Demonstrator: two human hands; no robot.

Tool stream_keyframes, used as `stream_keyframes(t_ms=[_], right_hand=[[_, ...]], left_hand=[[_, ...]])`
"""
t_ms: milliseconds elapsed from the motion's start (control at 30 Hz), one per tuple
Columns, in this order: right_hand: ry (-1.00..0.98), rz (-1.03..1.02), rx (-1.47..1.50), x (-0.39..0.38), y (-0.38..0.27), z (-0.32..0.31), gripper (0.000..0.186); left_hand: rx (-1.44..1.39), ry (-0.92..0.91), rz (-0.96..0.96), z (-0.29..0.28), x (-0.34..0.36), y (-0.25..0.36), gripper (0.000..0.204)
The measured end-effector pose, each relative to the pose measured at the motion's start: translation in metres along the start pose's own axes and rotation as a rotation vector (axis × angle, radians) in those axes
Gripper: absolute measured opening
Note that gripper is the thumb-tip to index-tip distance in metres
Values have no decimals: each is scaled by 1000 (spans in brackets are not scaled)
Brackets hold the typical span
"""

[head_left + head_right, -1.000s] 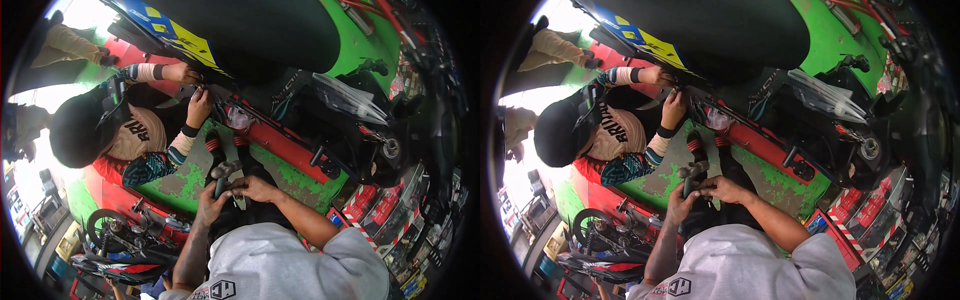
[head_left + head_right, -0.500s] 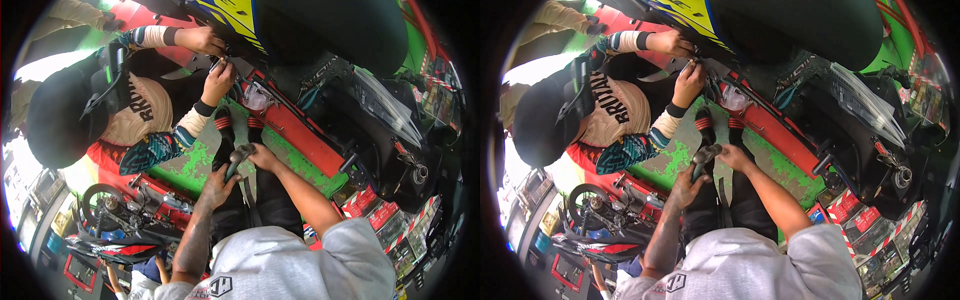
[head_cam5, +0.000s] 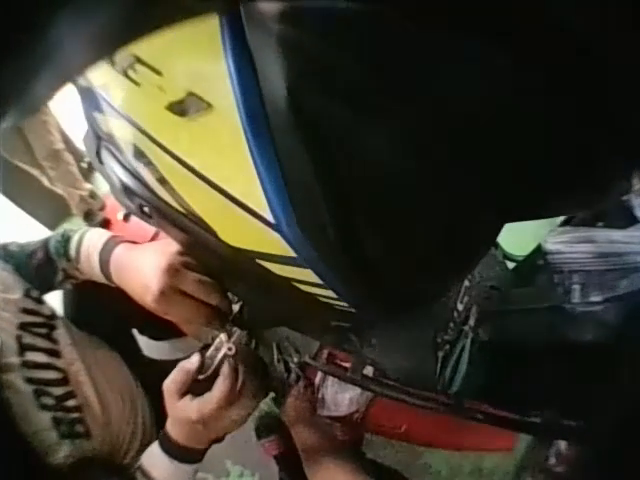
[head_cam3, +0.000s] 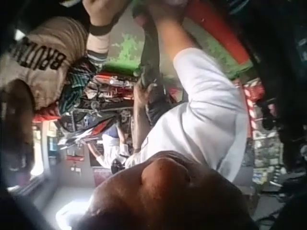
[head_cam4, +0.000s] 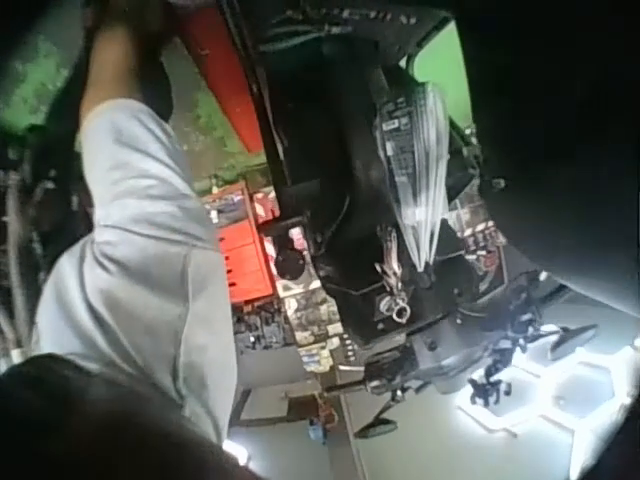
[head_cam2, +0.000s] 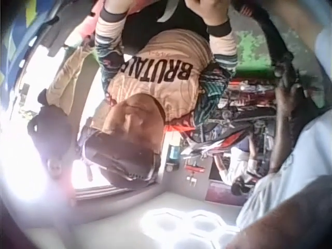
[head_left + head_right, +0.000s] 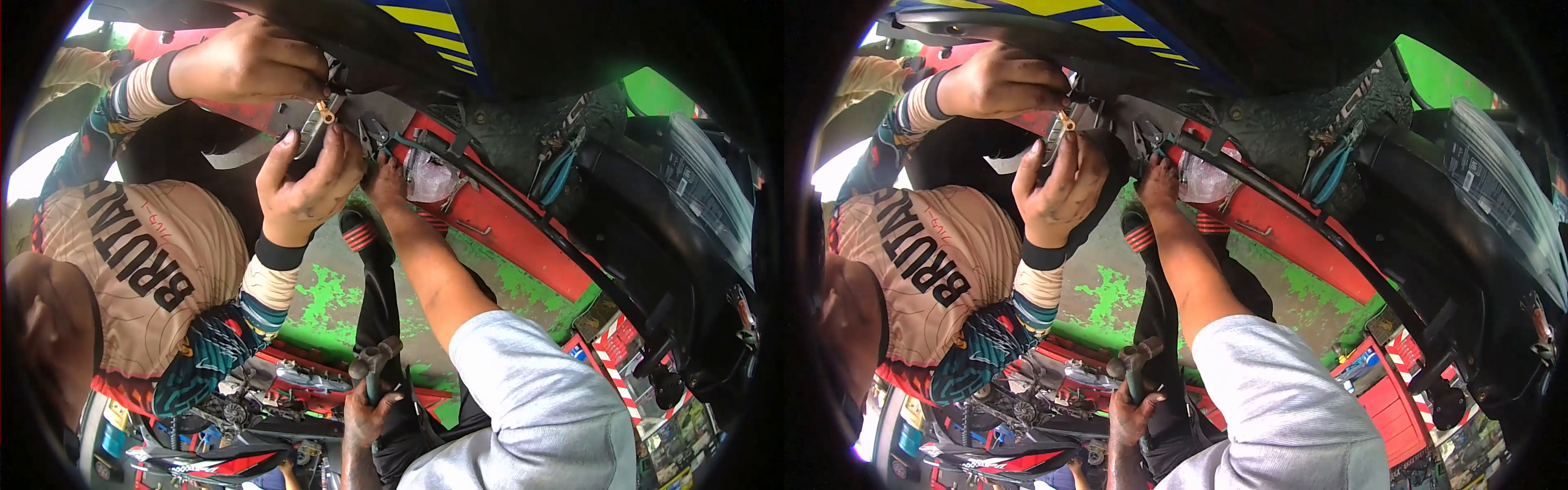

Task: Repairing and maintaining motorcycle components in a service bay.

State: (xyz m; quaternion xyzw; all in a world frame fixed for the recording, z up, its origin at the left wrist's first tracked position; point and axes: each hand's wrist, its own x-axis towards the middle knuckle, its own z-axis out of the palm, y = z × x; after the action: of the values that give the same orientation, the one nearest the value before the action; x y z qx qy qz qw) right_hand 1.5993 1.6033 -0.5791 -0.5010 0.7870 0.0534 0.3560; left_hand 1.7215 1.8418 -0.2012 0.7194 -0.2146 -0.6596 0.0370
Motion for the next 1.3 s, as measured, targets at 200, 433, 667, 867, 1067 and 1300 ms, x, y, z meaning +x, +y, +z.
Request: stream_keyframes(t_ms=[200, 433, 667, 867, 1067, 1300], right_hand=[[-170, -15, 58, 4, 35, -18, 98], [-443, -54, 324, -155, 59, -143, 91], [-242, -426, 130, -280, 72, -318, 60], [45, -617, -88, -298, 55, -387, 61], [-175, -575, 174, -286, 61, -402, 64], [-283, -584, 234, -290, 61, -413, 76]], left_hand=[[-5, -54, 136, 7, 1, 32, 14], [96, -67, 339, -6, -3, 85, 13], [-222, -20, 369, 16, 1, 196, 10], [-540, -20, 514, 33, 2, 230, 18], [-709, -37, 531, 42, 5, 232, 23], [-838, -121, 504, 43, 4, 224, 19]])
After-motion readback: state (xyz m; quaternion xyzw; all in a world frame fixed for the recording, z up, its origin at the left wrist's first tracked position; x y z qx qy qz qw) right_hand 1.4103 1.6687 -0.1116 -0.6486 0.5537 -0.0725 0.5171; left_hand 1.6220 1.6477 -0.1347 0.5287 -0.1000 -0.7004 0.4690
